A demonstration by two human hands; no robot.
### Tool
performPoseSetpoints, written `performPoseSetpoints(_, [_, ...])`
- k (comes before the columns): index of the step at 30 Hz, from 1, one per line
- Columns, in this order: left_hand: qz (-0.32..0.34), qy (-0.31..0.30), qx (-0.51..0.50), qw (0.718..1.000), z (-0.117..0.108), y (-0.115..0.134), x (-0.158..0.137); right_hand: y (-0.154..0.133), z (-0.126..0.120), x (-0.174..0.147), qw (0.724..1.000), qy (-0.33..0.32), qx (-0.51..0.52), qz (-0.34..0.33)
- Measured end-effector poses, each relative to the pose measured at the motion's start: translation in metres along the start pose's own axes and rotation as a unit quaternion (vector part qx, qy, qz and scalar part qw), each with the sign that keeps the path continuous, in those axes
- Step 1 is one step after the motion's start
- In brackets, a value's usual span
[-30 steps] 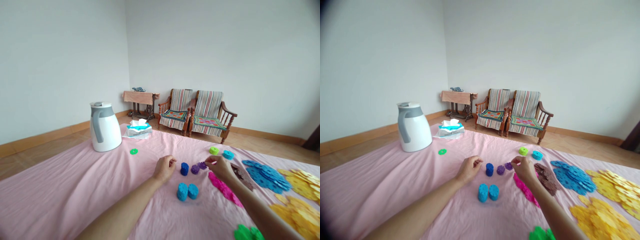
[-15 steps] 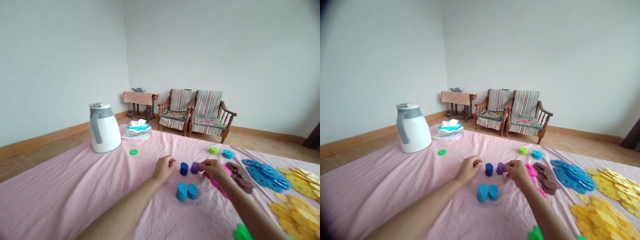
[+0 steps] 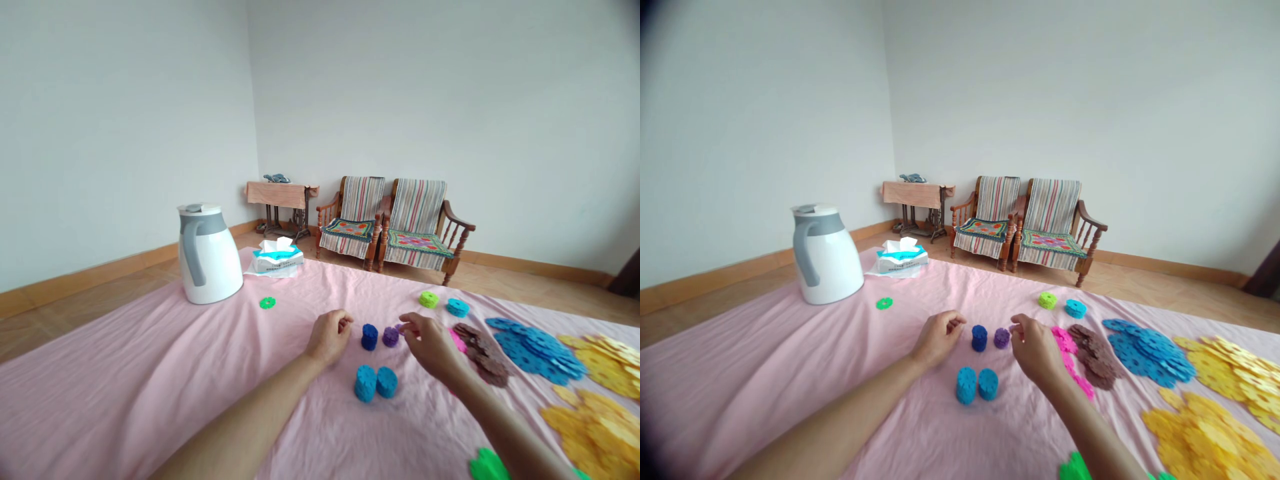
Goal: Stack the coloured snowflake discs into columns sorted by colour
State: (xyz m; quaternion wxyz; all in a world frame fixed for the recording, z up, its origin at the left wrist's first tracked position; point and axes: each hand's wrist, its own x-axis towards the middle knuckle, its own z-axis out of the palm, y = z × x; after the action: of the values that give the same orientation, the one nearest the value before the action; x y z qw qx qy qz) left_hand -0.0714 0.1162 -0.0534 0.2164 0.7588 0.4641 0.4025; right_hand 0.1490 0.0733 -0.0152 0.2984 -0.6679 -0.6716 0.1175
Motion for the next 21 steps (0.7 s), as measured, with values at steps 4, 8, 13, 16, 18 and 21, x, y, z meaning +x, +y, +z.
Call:
performPoseSetpoints(4, [0.0, -0.001, 0.0, 1.0, 0.0, 0.0, 0.0, -0.004, 0.004, -0.005, 0.998, -0.008, -0.053, -0.029])
performPoseSetpoints(8, [-0.003, 0.001, -0.001, 1.0, 0.0, 0.0, 0.0, -0.004, 0.005, -0.005, 0.994, -0.011, -0.096, -0.041])
performPoseSetpoints(13, [-0.002, 0.001, -0.001, 1.0, 0.0, 0.001, 0.0, 0.004, -0.001, -0.002, 0.984, 0.004, -0.171, -0.044])
performPoseSetpoints(16, [-0.005, 0.001, 0.004, 1.0, 0.0, 0.001, 0.0, 0.013, 0.001, -0.003, 0.975, 0.004, -0.216, -0.054])
performPoseSetpoints(18, [-0.004, 0.001, 0.007, 1.0, 0.0, 0.001, 0.0, 0.018, 0.005, -0.003, 0.971, -0.011, -0.228, -0.071])
performPoseSetpoints(21, [-0.002, 0.002, 0.007, 1.0, 0.0, 0.001, 0.0, 0.024, 0.01, -0.002, 0.967, -0.035, -0.235, -0.094])
